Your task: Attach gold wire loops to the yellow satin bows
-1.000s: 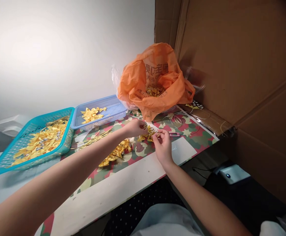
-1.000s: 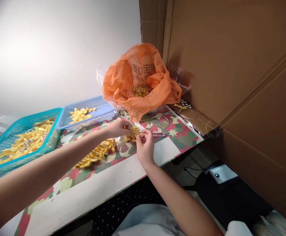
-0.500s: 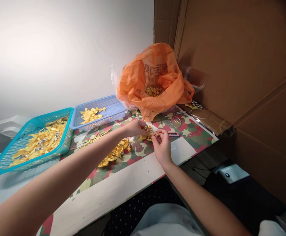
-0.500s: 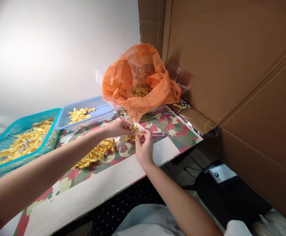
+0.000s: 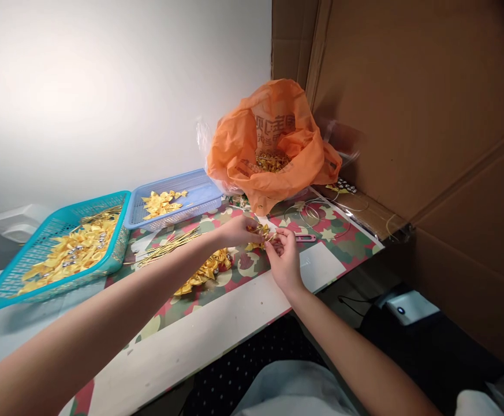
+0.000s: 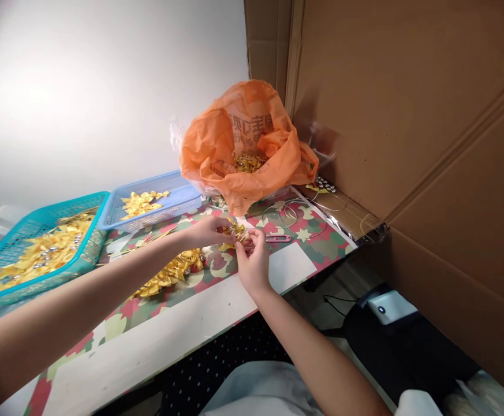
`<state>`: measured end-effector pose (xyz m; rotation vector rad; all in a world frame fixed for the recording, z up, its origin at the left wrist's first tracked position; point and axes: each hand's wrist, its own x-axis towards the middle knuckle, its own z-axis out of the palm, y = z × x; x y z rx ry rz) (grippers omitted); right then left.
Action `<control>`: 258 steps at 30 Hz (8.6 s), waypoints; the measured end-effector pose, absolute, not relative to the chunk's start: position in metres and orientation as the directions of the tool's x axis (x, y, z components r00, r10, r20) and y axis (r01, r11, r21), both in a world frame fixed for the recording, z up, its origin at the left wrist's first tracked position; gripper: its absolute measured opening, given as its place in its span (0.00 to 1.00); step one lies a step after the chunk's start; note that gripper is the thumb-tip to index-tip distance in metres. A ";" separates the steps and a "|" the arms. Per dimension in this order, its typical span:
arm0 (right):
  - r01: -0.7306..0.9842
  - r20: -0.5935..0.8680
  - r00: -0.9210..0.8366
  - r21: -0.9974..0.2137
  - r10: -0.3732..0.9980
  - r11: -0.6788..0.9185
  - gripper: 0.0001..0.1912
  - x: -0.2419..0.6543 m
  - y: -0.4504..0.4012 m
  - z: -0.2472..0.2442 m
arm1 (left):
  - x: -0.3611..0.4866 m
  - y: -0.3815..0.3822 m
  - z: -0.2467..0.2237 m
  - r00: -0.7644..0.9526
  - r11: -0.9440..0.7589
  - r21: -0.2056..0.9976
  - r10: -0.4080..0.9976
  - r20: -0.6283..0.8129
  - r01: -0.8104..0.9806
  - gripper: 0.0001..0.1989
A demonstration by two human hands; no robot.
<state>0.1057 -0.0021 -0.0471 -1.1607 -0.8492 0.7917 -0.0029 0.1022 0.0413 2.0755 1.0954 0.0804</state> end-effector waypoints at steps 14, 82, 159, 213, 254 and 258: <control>-0.050 0.268 0.273 -0.955 0.924 0.291 0.21 0.117 -0.018 0.007 | -0.038 0.045 0.060 0.550 -0.019 0.934 0.812 -0.194 0.357 0.14; 0.019 0.220 0.251 -0.975 0.942 0.223 0.20 0.113 -0.050 0.003 | -0.027 -0.013 0.006 0.332 0.252 0.947 0.927 -0.176 -0.200 0.14; 0.951 0.009 0.294 -0.104 0.956 -0.292 0.16 0.198 0.208 0.080 | -0.037 -0.019 0.002 0.815 0.785 0.580 0.474 -0.334 -0.218 0.13; 0.899 0.539 0.000 -0.369 0.842 0.236 0.09 0.239 0.190 0.116 | -0.032 -0.015 -0.009 0.695 0.723 0.566 0.640 -0.329 -0.397 0.12; -0.052 0.292 -0.539 -0.948 0.790 0.315 0.05 0.159 0.009 0.056 | -0.021 -0.017 0.004 0.593 0.625 0.654 0.739 -0.319 -0.426 0.17; -0.004 0.296 -0.538 -0.937 0.789 0.349 0.04 0.153 0.015 0.058 | -0.019 -0.017 0.001 0.608 0.650 0.619 0.723 -0.328 -0.440 0.15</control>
